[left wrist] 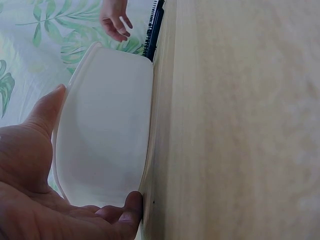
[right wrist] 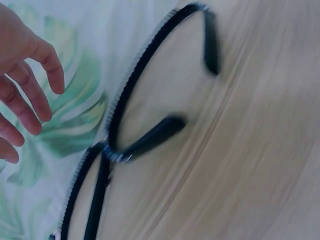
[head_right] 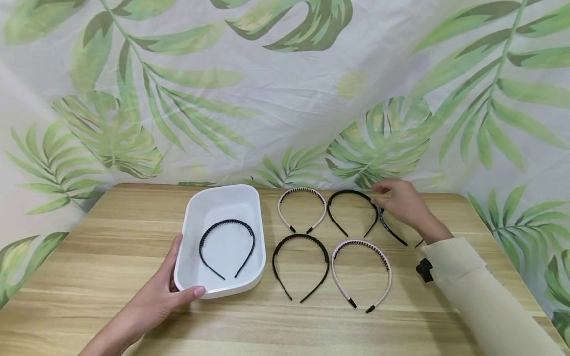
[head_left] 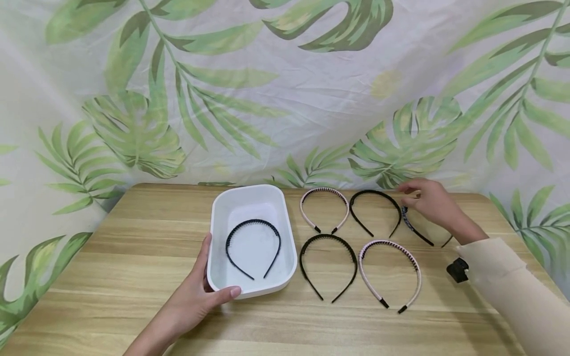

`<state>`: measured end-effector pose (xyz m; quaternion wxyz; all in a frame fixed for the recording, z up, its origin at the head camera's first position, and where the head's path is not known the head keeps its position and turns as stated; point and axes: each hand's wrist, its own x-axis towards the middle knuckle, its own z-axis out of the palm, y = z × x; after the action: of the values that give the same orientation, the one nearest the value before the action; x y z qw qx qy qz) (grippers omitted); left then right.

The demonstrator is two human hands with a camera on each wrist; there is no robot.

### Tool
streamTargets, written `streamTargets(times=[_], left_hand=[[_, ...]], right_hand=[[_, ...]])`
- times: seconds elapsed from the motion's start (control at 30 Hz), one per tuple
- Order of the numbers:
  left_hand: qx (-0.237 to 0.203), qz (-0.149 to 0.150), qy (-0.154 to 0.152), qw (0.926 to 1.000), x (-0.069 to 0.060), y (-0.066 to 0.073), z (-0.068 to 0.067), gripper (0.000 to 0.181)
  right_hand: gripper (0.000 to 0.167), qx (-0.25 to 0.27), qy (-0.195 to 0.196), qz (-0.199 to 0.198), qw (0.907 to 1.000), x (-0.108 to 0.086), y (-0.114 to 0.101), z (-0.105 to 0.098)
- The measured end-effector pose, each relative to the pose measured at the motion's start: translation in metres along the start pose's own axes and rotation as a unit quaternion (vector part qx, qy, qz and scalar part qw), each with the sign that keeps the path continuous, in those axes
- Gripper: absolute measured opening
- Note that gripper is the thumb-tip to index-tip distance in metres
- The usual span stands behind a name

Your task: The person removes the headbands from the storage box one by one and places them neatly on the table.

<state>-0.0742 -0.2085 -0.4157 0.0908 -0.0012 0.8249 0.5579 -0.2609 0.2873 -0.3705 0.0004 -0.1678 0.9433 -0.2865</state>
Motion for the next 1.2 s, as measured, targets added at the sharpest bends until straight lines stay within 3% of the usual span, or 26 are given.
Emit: streamTargets(times=[0.3, 0.6, 1.2], left_hand=[[-0.004, 0.0, -0.003, 1.0, 0.0, 0.001, 0.0, 0.132], [-0.004, -0.002, -0.003, 1.0, -0.001, 0.001, 0.0, 0.132], [0.009, -0.002, 0.002, 1.0, -0.001, -0.001, 0.001, 0.131]], right_hand=[[0.031, 0.019, 0.003, -0.036, 0.9992, -0.001, -0.033, 0.011], [0.026, 0.017, 0.025, -0.107, 0.9938, -0.001, -0.07, 0.028], [0.03, 0.038, -0.011, -0.22, 0.9746, 0.018, -0.152, 0.072]])
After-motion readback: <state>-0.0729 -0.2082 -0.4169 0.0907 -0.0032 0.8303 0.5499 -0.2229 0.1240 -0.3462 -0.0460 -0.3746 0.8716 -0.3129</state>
